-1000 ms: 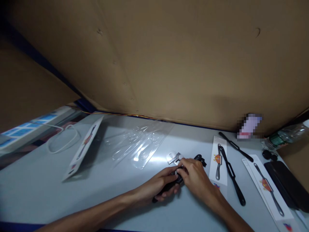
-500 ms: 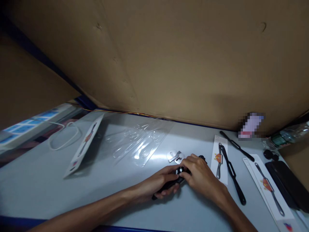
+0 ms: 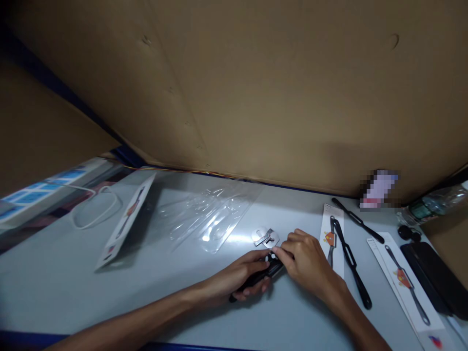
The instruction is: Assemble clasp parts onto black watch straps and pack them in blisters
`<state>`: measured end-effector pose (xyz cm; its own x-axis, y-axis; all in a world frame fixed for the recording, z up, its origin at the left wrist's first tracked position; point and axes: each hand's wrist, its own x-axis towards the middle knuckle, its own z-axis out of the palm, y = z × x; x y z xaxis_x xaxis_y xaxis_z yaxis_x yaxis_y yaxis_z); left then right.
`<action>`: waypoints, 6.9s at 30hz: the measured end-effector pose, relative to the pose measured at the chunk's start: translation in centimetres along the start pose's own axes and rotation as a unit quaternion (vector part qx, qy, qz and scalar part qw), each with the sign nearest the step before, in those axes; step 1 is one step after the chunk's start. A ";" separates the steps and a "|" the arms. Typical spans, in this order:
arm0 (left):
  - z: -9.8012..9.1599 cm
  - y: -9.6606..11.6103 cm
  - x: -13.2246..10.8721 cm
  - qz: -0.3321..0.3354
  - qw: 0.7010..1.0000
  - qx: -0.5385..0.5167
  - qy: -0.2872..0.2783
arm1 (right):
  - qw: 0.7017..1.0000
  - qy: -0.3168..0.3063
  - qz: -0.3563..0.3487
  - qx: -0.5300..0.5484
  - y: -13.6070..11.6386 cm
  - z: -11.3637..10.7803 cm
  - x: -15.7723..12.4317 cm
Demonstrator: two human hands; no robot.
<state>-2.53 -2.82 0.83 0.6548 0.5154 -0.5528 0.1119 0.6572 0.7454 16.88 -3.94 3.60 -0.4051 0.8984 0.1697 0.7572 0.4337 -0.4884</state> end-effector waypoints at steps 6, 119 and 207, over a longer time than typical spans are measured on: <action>0.1 0.1 -0.1 0.009 1.000 0.006 -0.025 | 0.999 -0.040 -0.011 0.004 0.0 -0.2 -0.1; -0.2 0.0 -0.1 0.028 0.999 0.018 -0.033 | 0.997 -0.071 0.015 0.022 -0.9 0.2 0.0; -0.3 0.7 1.9 0.338 0.935 -0.076 0.079 | 0.902 -0.031 0.134 0.409 -1.3 5.1 1.2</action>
<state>-1.46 -1.20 0.18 0.4179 0.9079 -0.0327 -0.4031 0.2176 0.8889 12.81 -3.77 0.11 -0.3105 0.9468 -0.0843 0.2113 -0.0177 -0.9773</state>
